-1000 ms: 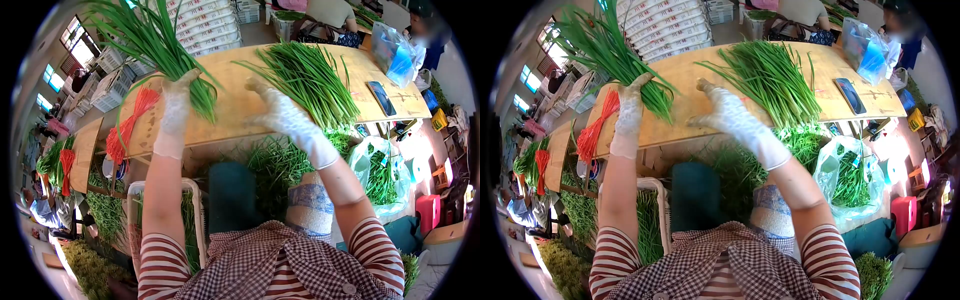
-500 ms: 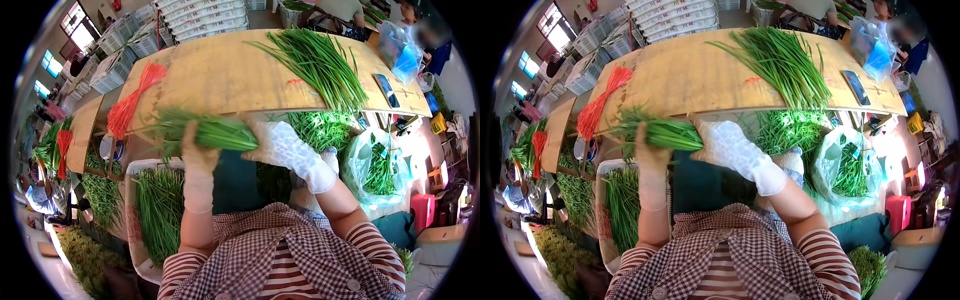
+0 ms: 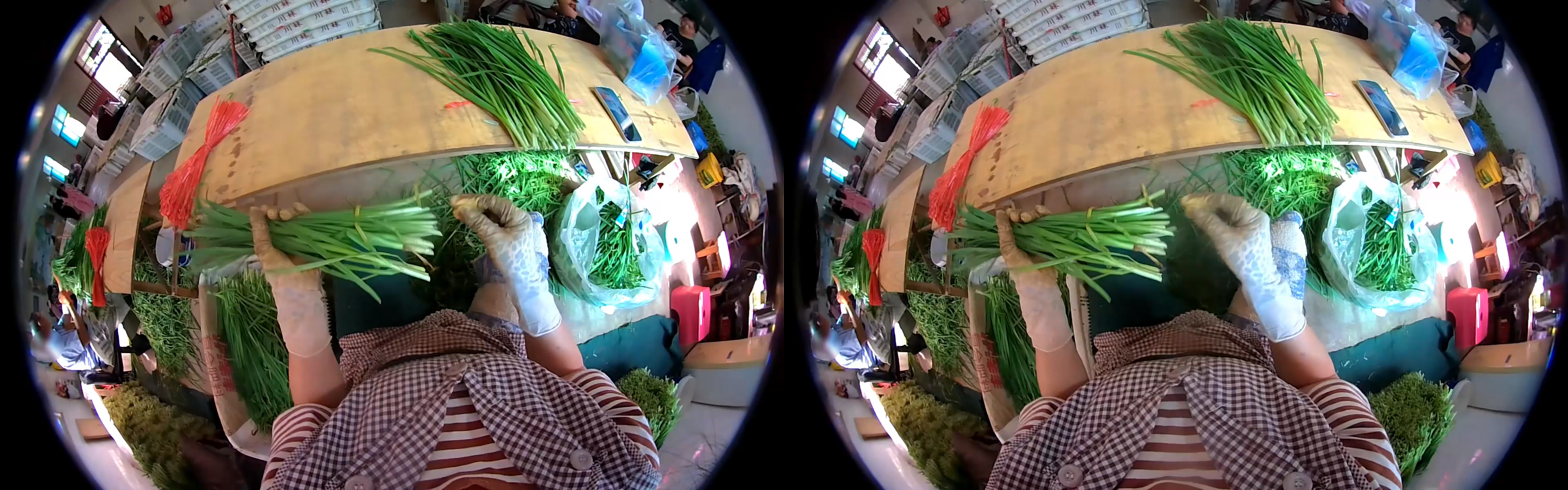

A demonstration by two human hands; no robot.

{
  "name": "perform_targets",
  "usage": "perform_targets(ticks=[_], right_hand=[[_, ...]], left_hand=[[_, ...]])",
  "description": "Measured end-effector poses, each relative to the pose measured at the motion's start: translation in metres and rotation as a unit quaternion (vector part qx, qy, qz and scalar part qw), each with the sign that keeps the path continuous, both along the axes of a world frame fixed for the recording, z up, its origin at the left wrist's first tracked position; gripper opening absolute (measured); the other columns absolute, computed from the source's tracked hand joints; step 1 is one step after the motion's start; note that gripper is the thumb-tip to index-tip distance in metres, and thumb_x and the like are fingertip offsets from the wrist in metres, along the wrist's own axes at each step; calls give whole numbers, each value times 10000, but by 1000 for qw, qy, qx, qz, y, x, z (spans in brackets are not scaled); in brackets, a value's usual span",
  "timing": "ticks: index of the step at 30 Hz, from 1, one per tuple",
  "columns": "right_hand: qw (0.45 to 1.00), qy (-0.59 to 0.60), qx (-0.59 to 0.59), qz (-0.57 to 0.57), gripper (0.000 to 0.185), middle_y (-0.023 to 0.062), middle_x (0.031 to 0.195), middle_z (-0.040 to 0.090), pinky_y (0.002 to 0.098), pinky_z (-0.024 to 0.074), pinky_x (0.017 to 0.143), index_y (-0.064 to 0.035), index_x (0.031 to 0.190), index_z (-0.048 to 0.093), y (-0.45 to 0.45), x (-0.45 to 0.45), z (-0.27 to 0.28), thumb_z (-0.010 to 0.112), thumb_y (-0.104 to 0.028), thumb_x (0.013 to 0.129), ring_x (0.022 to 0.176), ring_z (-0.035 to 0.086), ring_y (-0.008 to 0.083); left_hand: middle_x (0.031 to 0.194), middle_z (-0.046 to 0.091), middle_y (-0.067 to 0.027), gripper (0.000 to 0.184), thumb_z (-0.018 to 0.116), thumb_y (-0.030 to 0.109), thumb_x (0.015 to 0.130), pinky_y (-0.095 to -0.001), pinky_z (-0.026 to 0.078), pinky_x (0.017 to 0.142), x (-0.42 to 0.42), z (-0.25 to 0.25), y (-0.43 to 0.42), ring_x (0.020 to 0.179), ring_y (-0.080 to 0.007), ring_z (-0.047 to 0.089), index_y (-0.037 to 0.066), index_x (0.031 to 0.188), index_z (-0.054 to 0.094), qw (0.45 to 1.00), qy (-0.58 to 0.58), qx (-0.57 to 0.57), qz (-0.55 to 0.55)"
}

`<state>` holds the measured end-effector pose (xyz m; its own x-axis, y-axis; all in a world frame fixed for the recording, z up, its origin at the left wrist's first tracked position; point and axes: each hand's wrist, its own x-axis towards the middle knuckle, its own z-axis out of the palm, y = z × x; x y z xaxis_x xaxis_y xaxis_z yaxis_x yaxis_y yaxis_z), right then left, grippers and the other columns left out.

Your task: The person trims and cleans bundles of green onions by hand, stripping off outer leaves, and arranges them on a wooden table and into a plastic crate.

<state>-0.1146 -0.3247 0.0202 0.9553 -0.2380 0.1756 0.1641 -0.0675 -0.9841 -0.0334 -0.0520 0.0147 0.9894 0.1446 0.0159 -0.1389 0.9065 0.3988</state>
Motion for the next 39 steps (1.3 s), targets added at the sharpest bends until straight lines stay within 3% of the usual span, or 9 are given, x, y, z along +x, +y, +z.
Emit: perform_targets(ticks=[5,12,17,22,25,29,34,37,39], right_hand=[[913,-85,-396,-40,232,70,882,700,335,527,742,-128,892,745,26,-2,3,766,-295,732,820,663,258],[996,13,-86,17,240,94,814,663,341,521,687,-59,855,726,36,11,-41,796,-234,706,725,635,264],[873,25,-458,-165,147,103,765,650,372,520,650,-102,839,731,-49,19,-105,748,-186,719,706,639,273],[969,185,80,144,353,99,1109,672,310,439,984,-50,1114,665,-14,14,-50,699,-286,854,1037,609,192],[933,179,202,240,312,114,984,702,243,498,849,-17,1095,669,26,22,-47,733,-153,822,902,639,155],[941,181,95,268,182,128,954,700,253,514,819,16,1005,681,31,15,-25,687,-47,835,863,643,153],[988,72,113,80,267,112,1037,681,264,483,871,-3,1118,647,7,22,-66,647,-128,882,913,618,142],[994,55,54,73,297,74,1026,687,244,477,836,-19,1141,647,4,28,-36,665,-160,881,914,600,100],[978,136,33,152,309,58,1011,690,240,475,828,-24,1152,644,12,32,-25,661,-178,885,891,605,101]], left_hand=[[732,594,31,219,676,301,871,-365,520,824,-1,2,-23,706,-153,575,118,788,589,999,5,19,27],[772,587,25,262,653,385,875,-413,528,873,-10,-6,-30,811,-184,601,139,939,593,997,58,41,41],[787,596,40,407,640,408,878,-422,535,883,-7,-6,3,854,-166,614,144,1173,549,989,18,114,92],[814,612,61,467,629,386,889,-431,538,875,1,-14,-2,778,-126,621,145,1267,497,988,-36,88,125],[799,629,60,431,620,383,895,-444,529,886,0,-11,-24,722,-134,623,140,1235,520,991,-52,64,104],[751,656,41,465,638,381,883,-386,538,854,4,-12,-14,680,-132,618,142,1261,512,997,-74,-16,21],[747,579,47,324,647,427,868,-365,519,858,1,-12,-8,690,-141,572,139,730,595,995,1,-6,96],[762,631,12,335,673,378,858,-362,525,831,1,-20,-9,762,-163,589,105,1045,621,975,-127,-124,-135],[736,616,21,285,655,410,865,-379,513,873,1,-22,-20,715,-131,582,127,862,612,997,-57,-31,-33]])
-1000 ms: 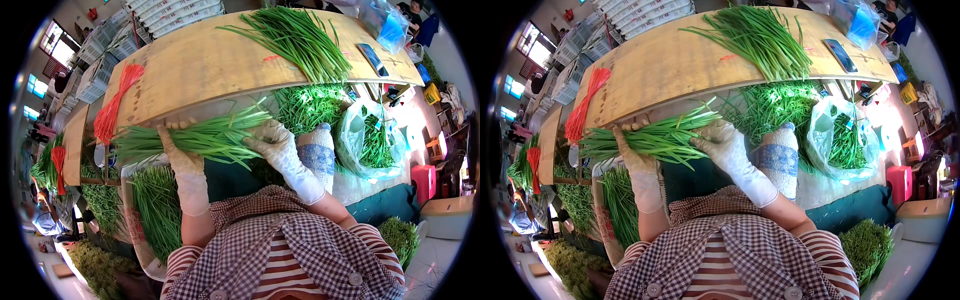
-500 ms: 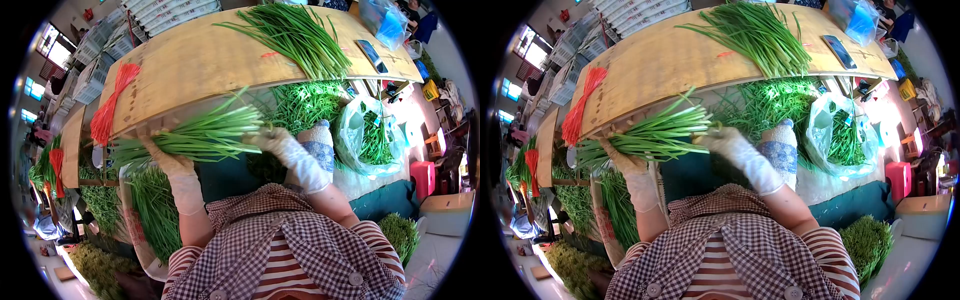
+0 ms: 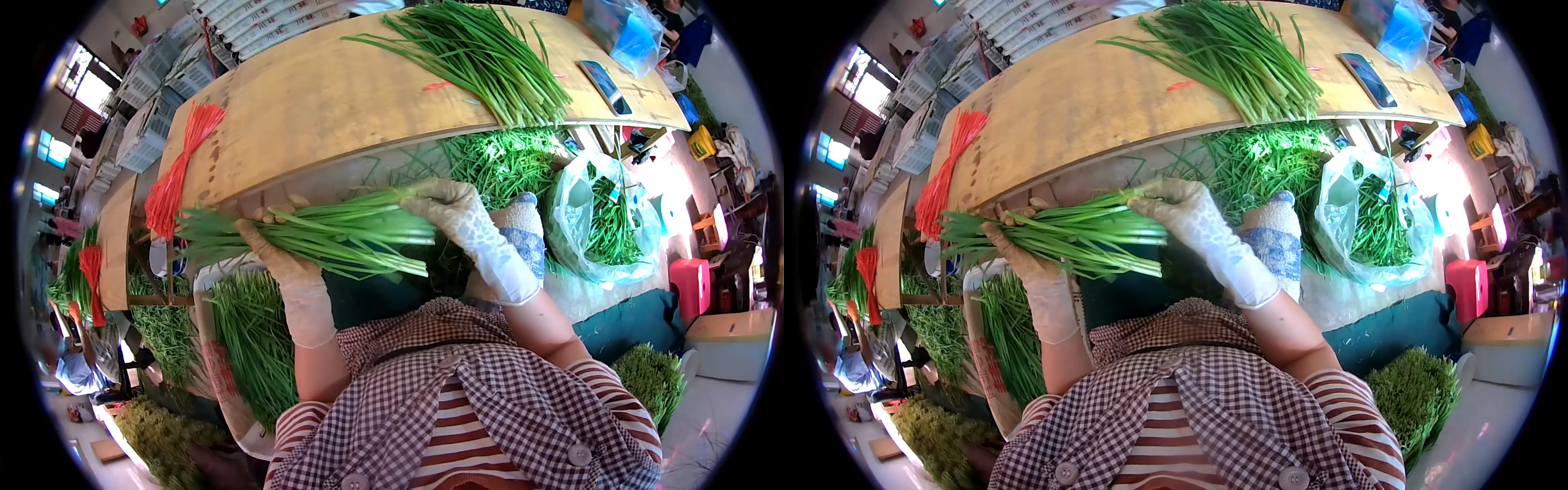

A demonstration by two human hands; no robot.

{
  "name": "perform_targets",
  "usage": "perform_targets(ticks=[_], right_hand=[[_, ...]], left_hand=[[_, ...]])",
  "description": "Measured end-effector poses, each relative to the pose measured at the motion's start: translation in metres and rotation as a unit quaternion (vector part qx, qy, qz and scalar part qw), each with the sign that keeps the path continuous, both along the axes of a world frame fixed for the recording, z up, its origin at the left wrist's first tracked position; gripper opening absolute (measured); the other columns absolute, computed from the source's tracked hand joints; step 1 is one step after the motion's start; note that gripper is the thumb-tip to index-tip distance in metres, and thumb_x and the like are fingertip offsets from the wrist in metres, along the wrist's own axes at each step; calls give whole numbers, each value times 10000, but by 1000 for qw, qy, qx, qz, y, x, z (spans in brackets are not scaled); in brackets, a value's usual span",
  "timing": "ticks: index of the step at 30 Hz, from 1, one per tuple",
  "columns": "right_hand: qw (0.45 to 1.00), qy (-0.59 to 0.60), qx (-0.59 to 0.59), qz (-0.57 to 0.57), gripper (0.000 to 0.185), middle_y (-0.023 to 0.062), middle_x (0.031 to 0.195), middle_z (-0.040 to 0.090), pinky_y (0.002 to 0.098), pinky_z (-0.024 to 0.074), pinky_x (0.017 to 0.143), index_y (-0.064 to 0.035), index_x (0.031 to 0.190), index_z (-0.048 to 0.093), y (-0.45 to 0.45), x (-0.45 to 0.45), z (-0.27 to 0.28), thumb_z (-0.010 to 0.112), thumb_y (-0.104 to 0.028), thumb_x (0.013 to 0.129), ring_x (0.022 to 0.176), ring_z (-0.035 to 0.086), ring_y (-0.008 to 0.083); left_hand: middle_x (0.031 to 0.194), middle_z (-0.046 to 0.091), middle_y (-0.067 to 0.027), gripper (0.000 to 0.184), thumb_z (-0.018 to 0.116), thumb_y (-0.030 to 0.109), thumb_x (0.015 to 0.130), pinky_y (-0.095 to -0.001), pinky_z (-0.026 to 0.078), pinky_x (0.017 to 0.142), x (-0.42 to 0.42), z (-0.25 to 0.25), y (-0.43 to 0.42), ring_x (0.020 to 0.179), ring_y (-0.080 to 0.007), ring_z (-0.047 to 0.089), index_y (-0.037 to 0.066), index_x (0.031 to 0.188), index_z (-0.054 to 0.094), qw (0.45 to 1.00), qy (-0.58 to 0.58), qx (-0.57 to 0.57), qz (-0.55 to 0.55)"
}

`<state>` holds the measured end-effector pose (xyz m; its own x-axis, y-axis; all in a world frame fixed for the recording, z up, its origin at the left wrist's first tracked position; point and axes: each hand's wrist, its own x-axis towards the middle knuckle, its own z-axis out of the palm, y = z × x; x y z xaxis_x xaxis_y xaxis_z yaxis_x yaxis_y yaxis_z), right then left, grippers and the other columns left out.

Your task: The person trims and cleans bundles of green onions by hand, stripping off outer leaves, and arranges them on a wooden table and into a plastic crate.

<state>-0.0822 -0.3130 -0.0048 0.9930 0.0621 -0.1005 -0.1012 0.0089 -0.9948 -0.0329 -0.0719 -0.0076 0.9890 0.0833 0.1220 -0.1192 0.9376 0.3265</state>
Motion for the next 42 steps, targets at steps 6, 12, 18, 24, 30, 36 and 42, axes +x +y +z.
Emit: perform_targets(ticks=[6,12,18,24,30,36,42], right_hand=[[950,-36,256,-178,210,109,904,691,244,503,789,47,995,673,-31,2,-7,651,-128,881,813,633,141],[988,-107,-11,-114,187,63,937,698,266,490,852,-24,967,711,-24,-12,-7,742,-89,794,918,625,138],[977,-133,-134,-102,175,85,914,702,313,525,749,-39,878,718,-1,-5,-21,778,-154,760,825,657,168],[940,-148,-157,-264,214,120,864,689,338,534,694,-42,865,681,-33,-4,-47,714,-247,813,796,671,260],[967,-10,-195,-167,359,149,1061,681,312,468,902,-48,1126,666,-66,-8,-39,672,-294,864,992,630,199],[999,45,-2,19,216,71,882,718,247,503,791,-6,982,720,-14,-2,1,728,-158,829,823,628,101],[995,-83,39,-41,273,91,1029,689,258,491,826,-10,1098,674,-18,2,-21,681,-157,868,909,615,115]], left_hand=[[755,647,23,293,647,421,867,-401,516,890,-8,15,1,722,-139,620,136,805,627,993,61,74,73],[846,649,38,488,627,410,884,-408,502,926,5,-17,20,820,-147,609,91,1240,532,995,1,64,80],[786,658,25,321,676,435,840,-420,519,911,1,-2,1,713,-148,635,116,820,644,992,70,64,83],[795,651,5,339,670,446,842,-418,511,931,-2,3,18,738,-137,625,109,820,642,991,101,71,60],[947,652,1,423,629,404,883,-428,484,967,10,-18,37,900,-160,610,115,1183,551,993,35,75,82],[792,609,34,371,636,434,871,-369,521,820,5,-7,6,736,-153,595,92,1009,596,999,-10,42,11],[775,579,37,377,640,433,871,-346,517,765,10,-15,16,708,-145,567,84,1005,592,1000,4,7,-5]])
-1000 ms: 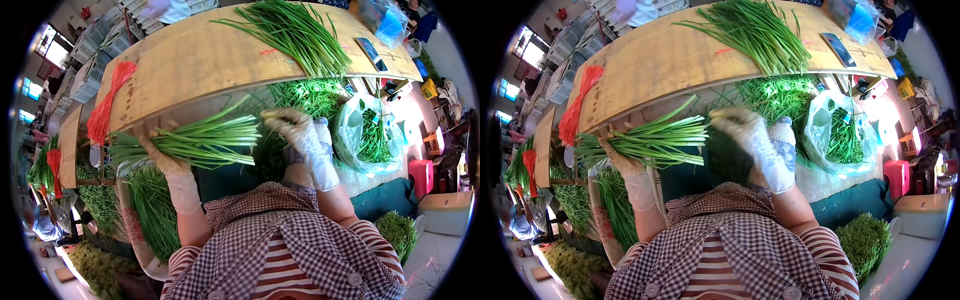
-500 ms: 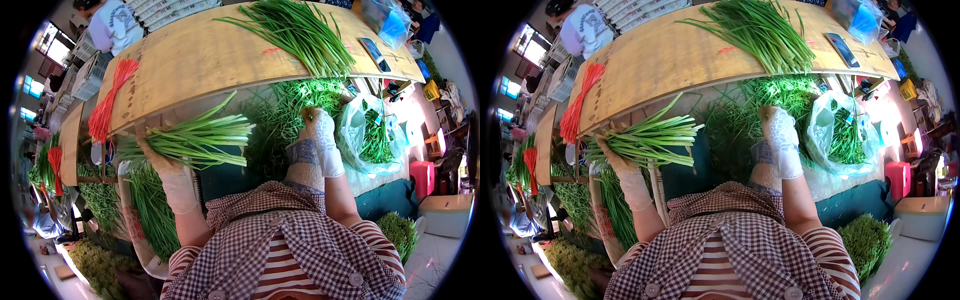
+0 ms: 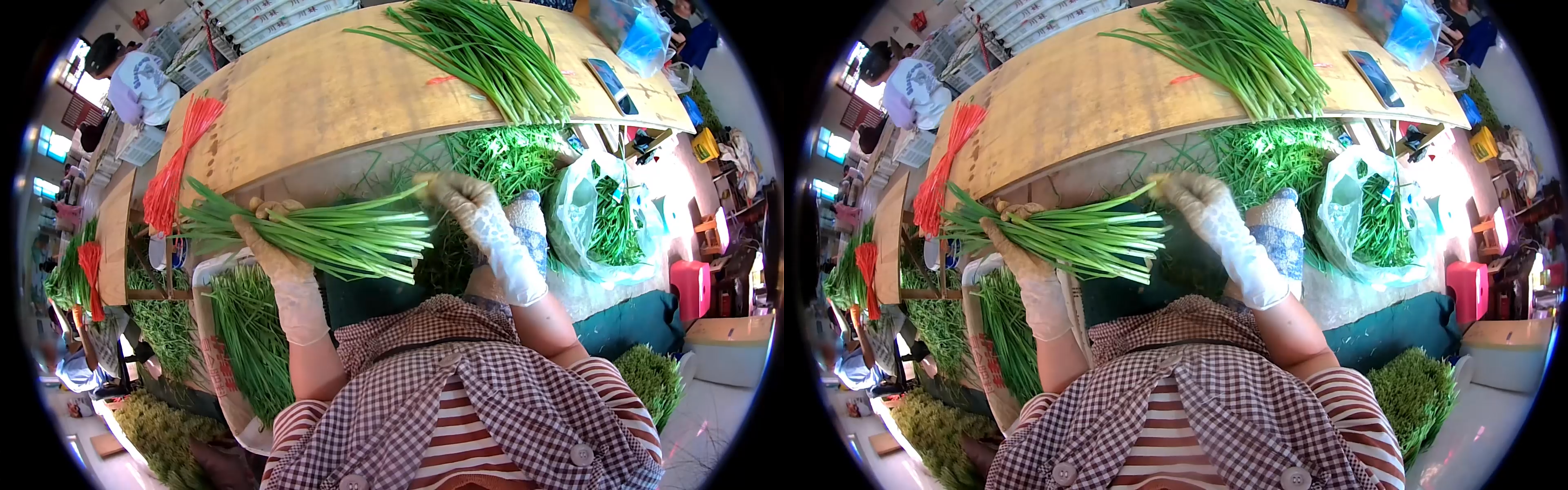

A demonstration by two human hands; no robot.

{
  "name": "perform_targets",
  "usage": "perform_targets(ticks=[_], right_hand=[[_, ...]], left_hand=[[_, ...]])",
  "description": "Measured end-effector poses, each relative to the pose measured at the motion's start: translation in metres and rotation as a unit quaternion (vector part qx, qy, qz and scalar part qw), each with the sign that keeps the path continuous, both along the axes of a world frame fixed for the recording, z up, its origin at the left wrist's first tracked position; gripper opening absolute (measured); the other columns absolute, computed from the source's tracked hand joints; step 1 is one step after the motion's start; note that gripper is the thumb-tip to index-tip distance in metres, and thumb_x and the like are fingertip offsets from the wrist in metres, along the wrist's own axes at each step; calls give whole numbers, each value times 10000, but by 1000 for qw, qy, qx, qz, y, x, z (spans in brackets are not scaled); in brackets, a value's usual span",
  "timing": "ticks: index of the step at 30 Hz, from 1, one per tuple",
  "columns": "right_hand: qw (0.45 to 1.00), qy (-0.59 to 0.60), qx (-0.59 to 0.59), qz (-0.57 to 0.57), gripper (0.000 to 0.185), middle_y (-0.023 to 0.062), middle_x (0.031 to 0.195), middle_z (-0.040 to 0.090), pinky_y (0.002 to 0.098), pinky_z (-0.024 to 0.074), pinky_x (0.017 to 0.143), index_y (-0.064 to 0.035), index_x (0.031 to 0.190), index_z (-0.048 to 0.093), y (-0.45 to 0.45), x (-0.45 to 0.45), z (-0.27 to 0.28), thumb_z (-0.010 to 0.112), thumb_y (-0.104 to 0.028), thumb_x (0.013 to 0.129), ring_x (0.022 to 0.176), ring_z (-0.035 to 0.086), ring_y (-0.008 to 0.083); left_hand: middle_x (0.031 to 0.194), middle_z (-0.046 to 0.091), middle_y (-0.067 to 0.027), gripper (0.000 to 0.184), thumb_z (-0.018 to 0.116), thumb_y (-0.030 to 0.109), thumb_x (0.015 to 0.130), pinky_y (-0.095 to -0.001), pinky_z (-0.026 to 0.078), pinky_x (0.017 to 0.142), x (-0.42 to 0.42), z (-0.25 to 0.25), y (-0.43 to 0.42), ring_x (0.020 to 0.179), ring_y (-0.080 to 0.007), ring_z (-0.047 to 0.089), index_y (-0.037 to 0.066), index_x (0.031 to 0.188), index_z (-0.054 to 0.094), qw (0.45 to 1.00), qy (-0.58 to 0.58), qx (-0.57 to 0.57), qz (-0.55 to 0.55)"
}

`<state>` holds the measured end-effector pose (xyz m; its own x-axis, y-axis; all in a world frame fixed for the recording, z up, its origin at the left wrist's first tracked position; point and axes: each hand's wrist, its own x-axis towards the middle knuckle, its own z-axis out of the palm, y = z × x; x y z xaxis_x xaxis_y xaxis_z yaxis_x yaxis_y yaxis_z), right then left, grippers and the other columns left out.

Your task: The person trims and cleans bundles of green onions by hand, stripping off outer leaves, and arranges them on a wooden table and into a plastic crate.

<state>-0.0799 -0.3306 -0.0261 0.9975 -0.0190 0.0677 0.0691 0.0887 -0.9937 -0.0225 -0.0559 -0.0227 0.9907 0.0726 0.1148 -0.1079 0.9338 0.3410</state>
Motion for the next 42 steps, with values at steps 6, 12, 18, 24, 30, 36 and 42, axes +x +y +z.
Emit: perform_targets(ticks=[6,12,18,24,30,36,42], right_hand=[[920,-127,-371,16,209,141,911,691,324,524,758,-108,1000,722,6,1,27,671,-247,852,833,671,254],[996,71,-37,42,289,153,1051,669,329,498,840,-16,1074,652,24,-2,15,635,-244,896,936,644,231],[967,50,245,45,315,111,1164,640,296,365,1029,-18,1072,625,5,-2,6,609,-295,923,1120,552,194],[993,80,-78,-38,228,63,927,712,257,503,806,-37,990,711,-24,-20,7,697,-226,862,854,639,128],[985,156,-14,74,235,102,953,707,264,503,785,9,983,700,49,-20,3,716,-180,845,865,633,118],[990,103,46,82,295,106,949,688,263,474,864,31,1134,622,44,-26,-9,606,-180,929,905,615,130],[971,139,4,196,282,110,973,680,270,484,867,46,1114,612,36,-21,5,594,-167,929,900,634,161]], left_hand=[[836,610,23,355,665,420,855,-354,508,834,-4,6,-18,750,-158,584,104,1002,596,997,21,56,39],[974,651,-29,236,591,340,920,-392,519,851,0,-7,-13,930,-245,610,124,1013,615,995,40,32,-85],[923,637,-35,222,597,327,919,-364,539,797,5,-8,-3,881,-214,606,111,970,605,998,28,50,-37],[943,638,-39,264,603,351,913,-349,528,839,6,8,7,918,-209,610,98,988,611,984,91,96,122],[969,640,-42,272,590,360,921,-388,496,900,11,-8,-8,952,-228,604,103,1010,606,1000,19,20,12],[898,588,-23,262,576,366,928,-363,487,885,12,6,-2,921,-191,569,106,963,575,998,24,40,51],[852,584,-21,259,564,357,936,-341,491,843,13,6,-14,861,-178,566,100,907,566,994,47,69,72]])
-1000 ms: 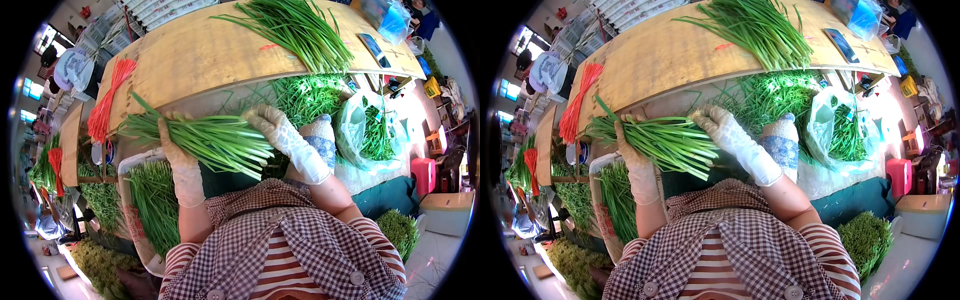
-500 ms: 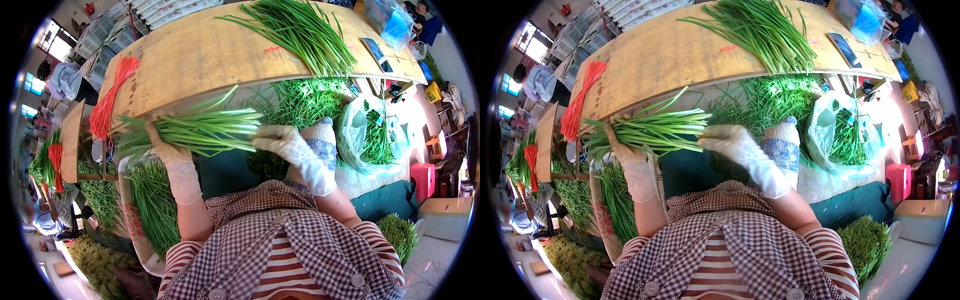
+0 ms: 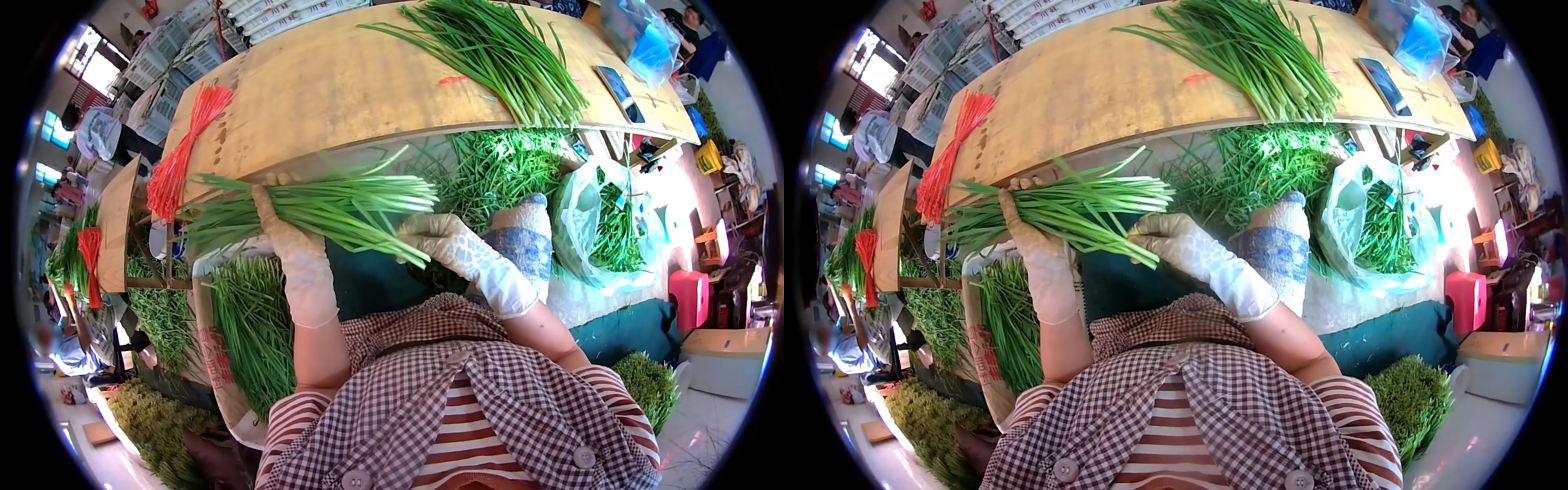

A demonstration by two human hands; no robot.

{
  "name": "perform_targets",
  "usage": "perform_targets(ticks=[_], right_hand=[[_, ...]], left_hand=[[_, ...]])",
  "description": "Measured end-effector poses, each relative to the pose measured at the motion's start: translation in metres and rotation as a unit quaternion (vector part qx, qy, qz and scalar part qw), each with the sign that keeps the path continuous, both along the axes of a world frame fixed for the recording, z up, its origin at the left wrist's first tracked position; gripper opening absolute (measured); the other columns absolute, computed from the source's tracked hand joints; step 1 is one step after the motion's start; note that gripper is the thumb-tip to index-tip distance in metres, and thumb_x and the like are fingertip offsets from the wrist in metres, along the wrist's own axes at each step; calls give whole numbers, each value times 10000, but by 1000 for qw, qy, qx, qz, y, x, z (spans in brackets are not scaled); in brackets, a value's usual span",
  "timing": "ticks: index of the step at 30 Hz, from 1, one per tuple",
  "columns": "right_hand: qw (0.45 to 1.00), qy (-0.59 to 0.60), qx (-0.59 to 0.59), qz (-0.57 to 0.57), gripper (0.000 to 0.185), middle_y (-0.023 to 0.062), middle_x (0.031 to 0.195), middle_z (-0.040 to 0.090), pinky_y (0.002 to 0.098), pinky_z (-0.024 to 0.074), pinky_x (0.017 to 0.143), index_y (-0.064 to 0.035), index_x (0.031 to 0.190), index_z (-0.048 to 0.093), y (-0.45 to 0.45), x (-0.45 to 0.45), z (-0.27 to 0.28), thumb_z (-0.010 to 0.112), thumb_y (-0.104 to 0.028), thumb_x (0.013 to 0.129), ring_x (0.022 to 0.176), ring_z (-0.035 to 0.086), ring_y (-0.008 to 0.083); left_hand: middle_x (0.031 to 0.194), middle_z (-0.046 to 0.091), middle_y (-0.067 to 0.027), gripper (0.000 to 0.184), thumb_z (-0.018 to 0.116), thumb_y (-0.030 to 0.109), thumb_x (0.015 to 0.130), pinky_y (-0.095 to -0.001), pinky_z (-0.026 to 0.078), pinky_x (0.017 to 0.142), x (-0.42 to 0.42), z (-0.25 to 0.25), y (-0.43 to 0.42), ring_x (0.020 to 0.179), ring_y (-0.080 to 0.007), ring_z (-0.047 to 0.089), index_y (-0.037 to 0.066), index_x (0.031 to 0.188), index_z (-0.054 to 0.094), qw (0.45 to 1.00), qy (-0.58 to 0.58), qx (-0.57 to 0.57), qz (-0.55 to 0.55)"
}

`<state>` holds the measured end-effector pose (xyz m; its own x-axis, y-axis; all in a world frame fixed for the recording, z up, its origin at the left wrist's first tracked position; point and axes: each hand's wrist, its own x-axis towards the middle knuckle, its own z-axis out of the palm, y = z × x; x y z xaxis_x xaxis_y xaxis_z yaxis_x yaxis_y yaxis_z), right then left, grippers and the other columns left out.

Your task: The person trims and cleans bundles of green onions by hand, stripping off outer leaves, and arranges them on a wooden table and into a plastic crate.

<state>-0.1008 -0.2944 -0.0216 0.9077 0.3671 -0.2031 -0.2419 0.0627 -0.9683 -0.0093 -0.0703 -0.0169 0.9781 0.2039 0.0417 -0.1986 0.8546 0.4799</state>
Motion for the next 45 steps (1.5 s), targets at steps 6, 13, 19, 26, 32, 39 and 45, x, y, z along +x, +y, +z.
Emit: perform_targets(ticks=[6,13,19,26,32,39,45], right_hand=[[907,-72,-307,-278,216,137,986,683,307,523,821,-20,1028,658,-48,12,-40,666,-148,854,856,668,217],[688,-570,-395,-214,459,-13,968,619,375,500,878,-180,1065,667,5,7,18,798,-240,629,932,605,203],[610,-618,-429,-248,261,16,907,583,385,485,883,-133,922,595,19,29,-2,724,-170,698,881,584,204],[629,-572,-480,-217,206,29,789,622,383,508,824,-141,902,610,-25,13,-32,707,-174,723,790,622,197],[803,-183,-477,-305,217,114,900,693,343,518,769,-88,995,677,-109,11,-72,636,-253,860,814,657,272],[993,36,44,-104,317,113,981,699,240,491,855,36,1071,667,-4,18,9,719,-179,845,902,635,134],[984,-96,-93,-120,184,95,886,715,256,541,746,-30,984,708,5,7,-3,685,-162,858,798,673,125]], left_hand=[[862,589,-11,230,526,316,959,-316,495,825,2,7,15,846,-156,570,94,913,572,992,68,4,106],[865,590,6,223,493,300,975,-331,509,835,-9,24,-13,846,-135,571,102,922,578,983,143,26,110],[863,593,8,234,512,327,963,-346,519,816,-7,13,-8,820,-150,573,105,933,579,977,195,33,85],[847,598,-18,262,535,365,943,-388,535,822,0,16,19,794,-180,592,107,963,577,977,149,61,137],[860,641,-33,298,549,419,920,-441,561,846,-1,26,48,910,-200,630,124,945,584,981,110,79,137],[777,606,-5,224,608,343,894,-376,582,759,-5,20,7,880,-195,625,135,813,590,998,4,-57,-22],[667,549,6,142,624,257,886,-363,538,776,-3,16,18,750,-153,590,123,852,593,995,-1,-99,3]])
